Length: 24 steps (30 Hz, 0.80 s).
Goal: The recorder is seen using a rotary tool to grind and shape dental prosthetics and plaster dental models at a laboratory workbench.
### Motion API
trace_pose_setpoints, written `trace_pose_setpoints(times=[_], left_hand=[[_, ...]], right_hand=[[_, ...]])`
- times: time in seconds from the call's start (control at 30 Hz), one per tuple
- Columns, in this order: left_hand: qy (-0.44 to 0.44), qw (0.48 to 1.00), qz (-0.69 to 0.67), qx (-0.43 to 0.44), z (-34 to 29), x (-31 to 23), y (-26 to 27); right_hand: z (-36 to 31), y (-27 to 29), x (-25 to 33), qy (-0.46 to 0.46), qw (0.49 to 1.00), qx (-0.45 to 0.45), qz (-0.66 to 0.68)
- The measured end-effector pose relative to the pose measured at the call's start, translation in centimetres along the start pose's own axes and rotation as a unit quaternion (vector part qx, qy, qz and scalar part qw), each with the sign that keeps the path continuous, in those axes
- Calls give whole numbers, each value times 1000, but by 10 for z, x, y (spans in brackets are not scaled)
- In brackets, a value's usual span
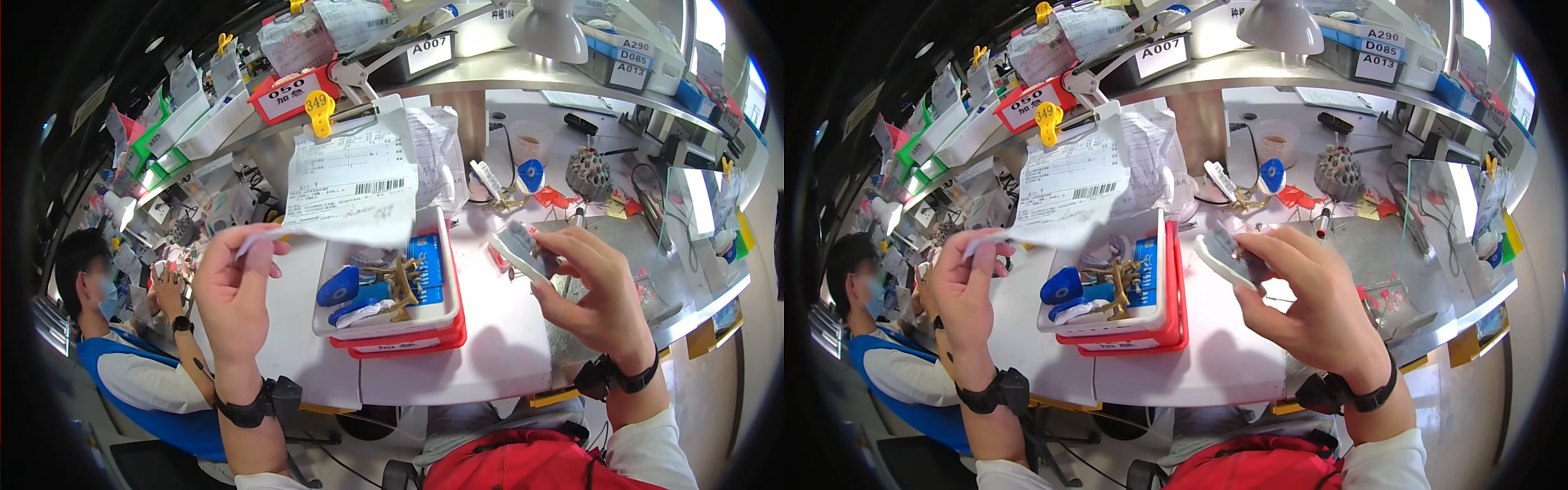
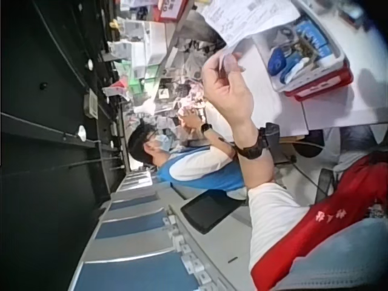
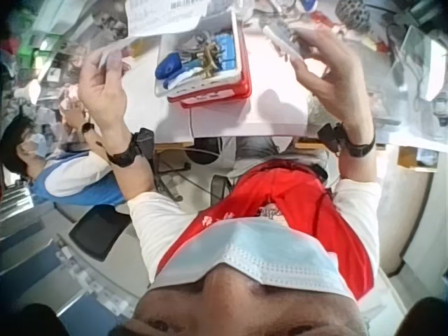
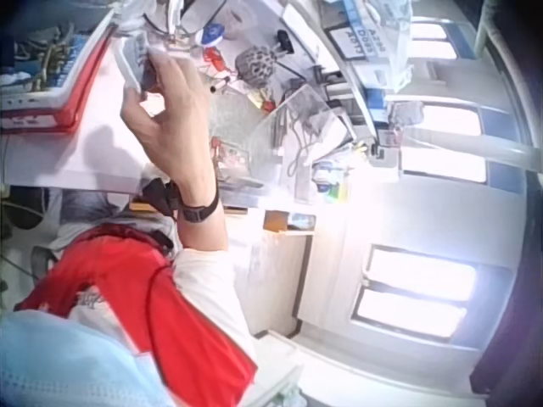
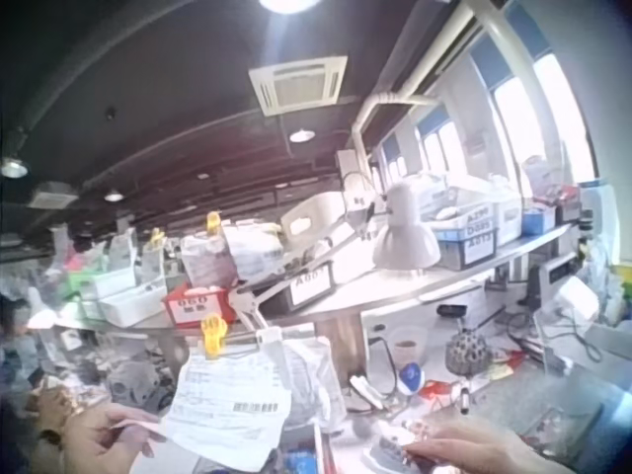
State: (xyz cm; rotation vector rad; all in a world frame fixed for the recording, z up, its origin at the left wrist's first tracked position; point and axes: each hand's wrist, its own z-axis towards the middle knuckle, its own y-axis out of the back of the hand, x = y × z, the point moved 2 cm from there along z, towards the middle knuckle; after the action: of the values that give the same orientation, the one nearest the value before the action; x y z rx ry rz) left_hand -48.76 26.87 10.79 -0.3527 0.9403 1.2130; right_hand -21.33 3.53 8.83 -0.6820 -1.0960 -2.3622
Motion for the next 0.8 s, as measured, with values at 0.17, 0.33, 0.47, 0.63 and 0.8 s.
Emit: trace_pose_setpoints(times=[0.17,0.33,0.47,0.63,0.8], left_hand=[[-54,961,208,173,-15,2,-12],[-93,939,283,174,-18,-2,-21],[-94,939,290,159,-19,-1,-20],[-129,931,308,147,-24,-2,-22],[-181,923,312,133,-27,-1,-21]], right_hand=[[-32,1,-20,-39,999,10,-1],[-46,-5,-34,-68,997,19,6],[-50,-7,-39,-85,996,18,3],[-51,-8,-41,-98,995,16,2],[-52,-11,-44,-101,995,10,-5]])
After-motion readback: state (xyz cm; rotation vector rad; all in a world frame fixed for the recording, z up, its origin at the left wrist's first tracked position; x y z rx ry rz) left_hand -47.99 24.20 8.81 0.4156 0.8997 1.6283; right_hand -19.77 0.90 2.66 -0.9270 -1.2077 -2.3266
